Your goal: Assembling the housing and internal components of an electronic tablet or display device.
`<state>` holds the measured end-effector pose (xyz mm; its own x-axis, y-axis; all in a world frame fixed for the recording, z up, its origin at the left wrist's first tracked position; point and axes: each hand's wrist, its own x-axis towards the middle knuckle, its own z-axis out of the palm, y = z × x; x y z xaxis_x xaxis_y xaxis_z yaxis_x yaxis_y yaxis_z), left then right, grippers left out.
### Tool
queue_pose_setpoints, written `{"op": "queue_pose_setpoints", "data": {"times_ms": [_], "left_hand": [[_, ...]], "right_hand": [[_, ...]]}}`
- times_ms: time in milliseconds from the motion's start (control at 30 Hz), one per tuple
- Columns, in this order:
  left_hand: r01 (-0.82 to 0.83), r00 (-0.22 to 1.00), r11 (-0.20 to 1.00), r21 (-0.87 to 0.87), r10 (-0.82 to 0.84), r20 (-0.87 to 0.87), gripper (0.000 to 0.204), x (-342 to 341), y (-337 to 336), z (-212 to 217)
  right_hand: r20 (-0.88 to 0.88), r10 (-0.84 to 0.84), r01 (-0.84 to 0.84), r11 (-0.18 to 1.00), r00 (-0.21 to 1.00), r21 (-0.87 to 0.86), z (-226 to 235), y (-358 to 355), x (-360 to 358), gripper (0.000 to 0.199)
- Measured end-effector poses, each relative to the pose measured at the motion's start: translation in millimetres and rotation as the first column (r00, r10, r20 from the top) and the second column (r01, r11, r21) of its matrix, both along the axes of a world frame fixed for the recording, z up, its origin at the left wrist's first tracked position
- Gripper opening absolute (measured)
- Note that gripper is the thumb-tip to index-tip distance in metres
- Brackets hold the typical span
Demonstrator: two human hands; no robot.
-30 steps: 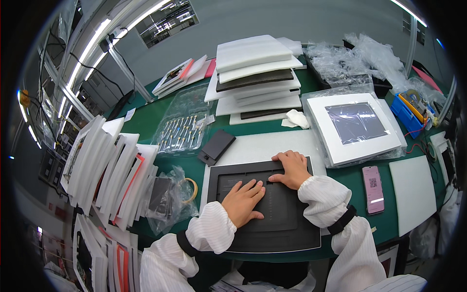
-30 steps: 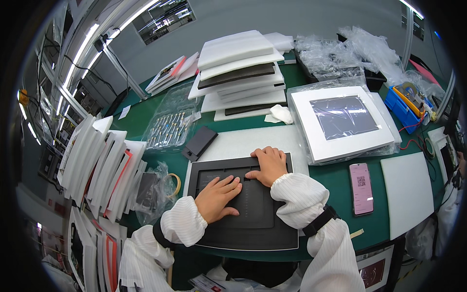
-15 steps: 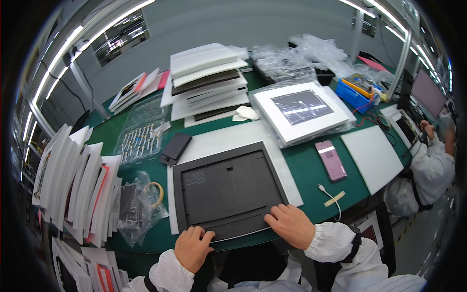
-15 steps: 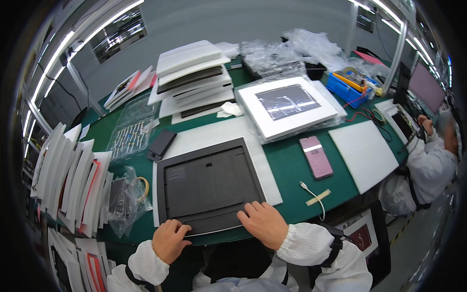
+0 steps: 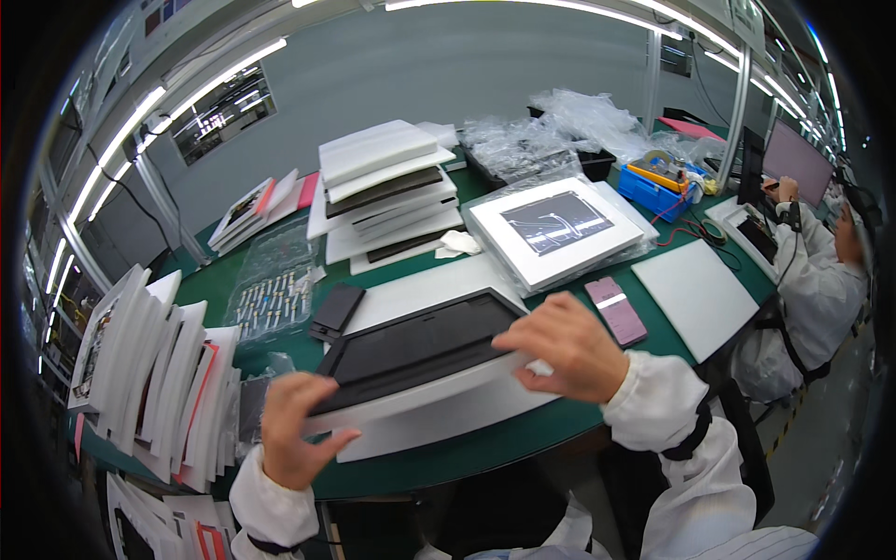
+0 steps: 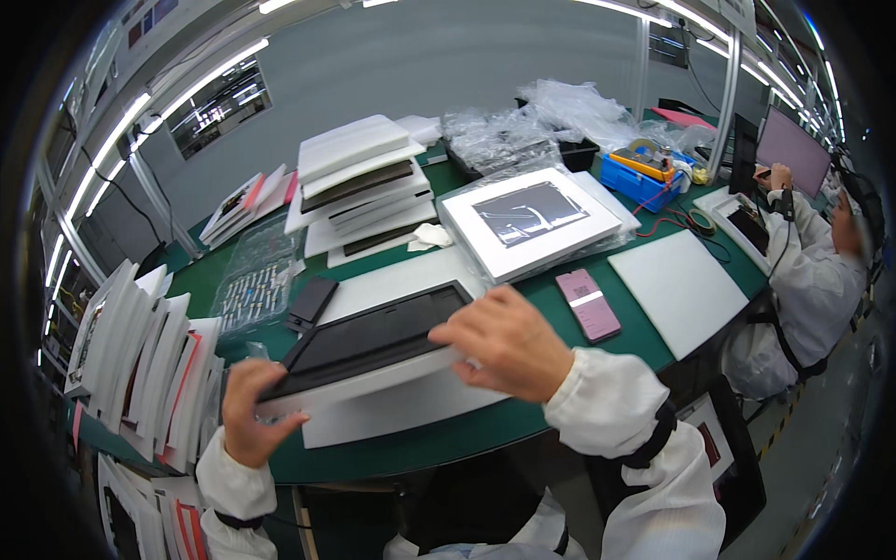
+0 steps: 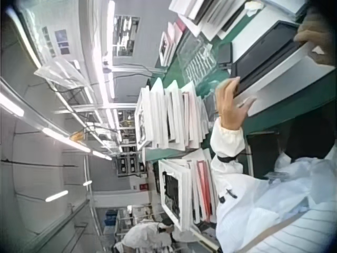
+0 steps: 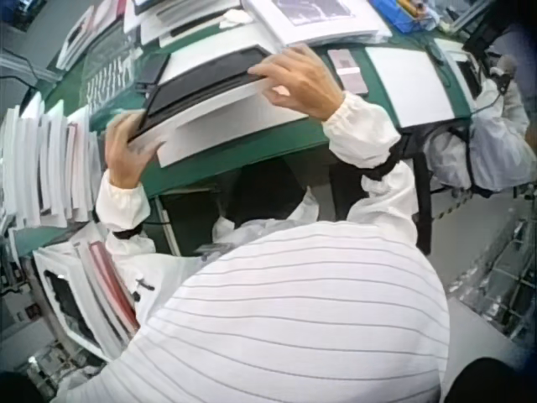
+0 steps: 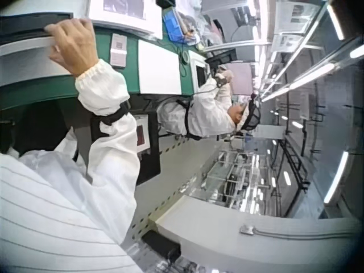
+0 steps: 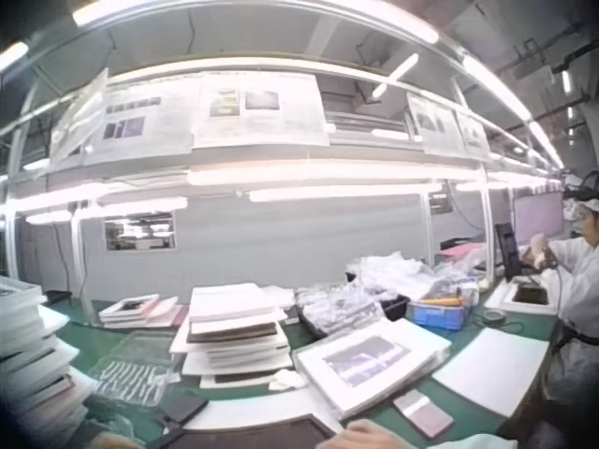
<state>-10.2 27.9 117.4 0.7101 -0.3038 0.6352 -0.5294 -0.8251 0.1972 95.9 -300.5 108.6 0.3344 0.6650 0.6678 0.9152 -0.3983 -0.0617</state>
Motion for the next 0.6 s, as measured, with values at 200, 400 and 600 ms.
{"op": "queue_pose_setpoints", "data": {"times_ms": [200, 400, 600], "left_hand": [[-0.066, 0.936, 0.931, -0.359, -0.067, -0.346, 0.062, 84, 91, -65], [-0.13, 0.953, 0.575, -0.808, -0.153, -0.262, 0.034, 124, 78, -81], [-0.136, 0.986, 0.565, -0.814, -0.004, -0.167, 0.029, 124, 76, -87]], "right_hand": [[-0.306, 0.065, 0.025, 0.959, 0.95, 0.283, 43, 25, 65, 0.044], [-0.551, 0.142, 0.24, 0.791, 0.822, 0.563, -25, 20, 115, 0.061], [-0.737, 0.178, 0.294, 0.836, 0.652, 0.462, -78, 33, 146, 0.031]]}}
